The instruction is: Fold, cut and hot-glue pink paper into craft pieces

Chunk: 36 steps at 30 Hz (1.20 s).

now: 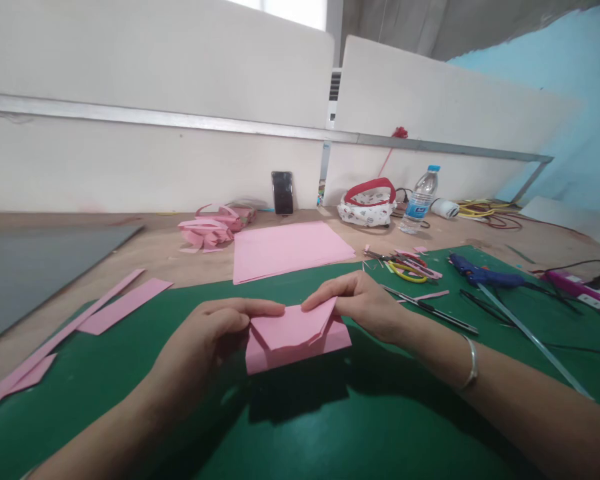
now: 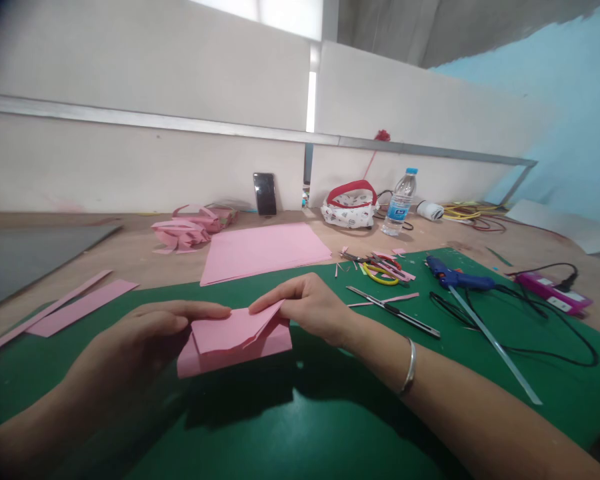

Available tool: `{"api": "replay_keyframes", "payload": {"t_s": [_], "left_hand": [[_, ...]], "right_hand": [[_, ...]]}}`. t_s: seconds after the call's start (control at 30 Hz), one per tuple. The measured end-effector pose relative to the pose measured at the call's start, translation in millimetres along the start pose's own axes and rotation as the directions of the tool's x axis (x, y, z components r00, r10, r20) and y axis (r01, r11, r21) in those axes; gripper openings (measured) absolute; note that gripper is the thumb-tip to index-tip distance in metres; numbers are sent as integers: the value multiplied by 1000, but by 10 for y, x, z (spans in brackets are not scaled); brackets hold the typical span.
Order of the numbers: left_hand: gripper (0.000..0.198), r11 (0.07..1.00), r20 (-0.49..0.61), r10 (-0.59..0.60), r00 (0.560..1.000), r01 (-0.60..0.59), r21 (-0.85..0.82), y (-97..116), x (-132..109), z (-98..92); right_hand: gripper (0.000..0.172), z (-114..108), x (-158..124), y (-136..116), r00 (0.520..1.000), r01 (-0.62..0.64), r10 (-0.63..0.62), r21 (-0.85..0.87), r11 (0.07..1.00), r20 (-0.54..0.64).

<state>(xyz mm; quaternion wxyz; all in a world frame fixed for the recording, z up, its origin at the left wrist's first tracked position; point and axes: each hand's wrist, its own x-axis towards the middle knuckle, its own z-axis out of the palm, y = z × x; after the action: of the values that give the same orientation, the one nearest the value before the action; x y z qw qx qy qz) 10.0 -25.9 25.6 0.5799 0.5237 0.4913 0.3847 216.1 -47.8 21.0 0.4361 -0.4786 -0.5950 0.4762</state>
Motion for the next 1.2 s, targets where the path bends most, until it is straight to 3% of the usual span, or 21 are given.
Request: {"api": "replay_keyframes", "payload": {"t_s": [0.1, 0.2, 0.3, 0.4, 0.47, 0.57, 0.63, 0.8, 0.9, 1.03, 1.2], "left_hand": [[25, 998, 47, -1, 999, -3, 70, -19, -4, 1], [37, 993, 24, -9, 1000, 6, 116, -45, -15, 16], [36, 987, 9, 31, 999, -32, 156, -60, -29, 35], [32, 972, -1, 119, 993, -116, 204, -63, -54, 61], [31, 962, 5, 161, 987, -158, 221, -69, -79, 84], [32, 948, 26, 201, 979, -201, 246, -91, -109, 114], [31, 924, 69, 218, 974, -229, 307, -109, -109, 117], [28, 819, 296, 230, 927, -349, 456, -113, -70, 87], [26, 824, 280, 218, 935, -330, 460, -97, -53, 71], [28, 875, 273, 158, 949, -262, 406, -89, -10, 28], [28, 890, 411, 103, 906, -268, 368, -96, 86, -73]], "right_hand": [[31, -6, 3, -18, 999, 6, -4, -53, 999, 38], [36, -51, 14, -4, 991, 23, -11, -91, 996, 131], [43, -108, 29, 28, 978, -42, 33, 39, 998, 206], [42, -109, 34, 36, 985, -93, 68, 153, 984, 159], [31, -60, 26, 19, 995, -59, 58, 14, 998, 82], [23, 56, -2, -8, 996, 77, -62, -295, 952, 60], [16, 125, -21, -8, 985, 174, -153, -378, 909, 85], [17, 170, -46, 14, 947, 321, -286, -496, 807, 148], [13, 105, -39, -21, 939, 345, -273, -554, 757, 211], [8, -31, -14, -100, 958, 285, -208, -628, 724, 196], [18, -131, -7, -144, 954, 272, -124, -617, 739, 272]]}}
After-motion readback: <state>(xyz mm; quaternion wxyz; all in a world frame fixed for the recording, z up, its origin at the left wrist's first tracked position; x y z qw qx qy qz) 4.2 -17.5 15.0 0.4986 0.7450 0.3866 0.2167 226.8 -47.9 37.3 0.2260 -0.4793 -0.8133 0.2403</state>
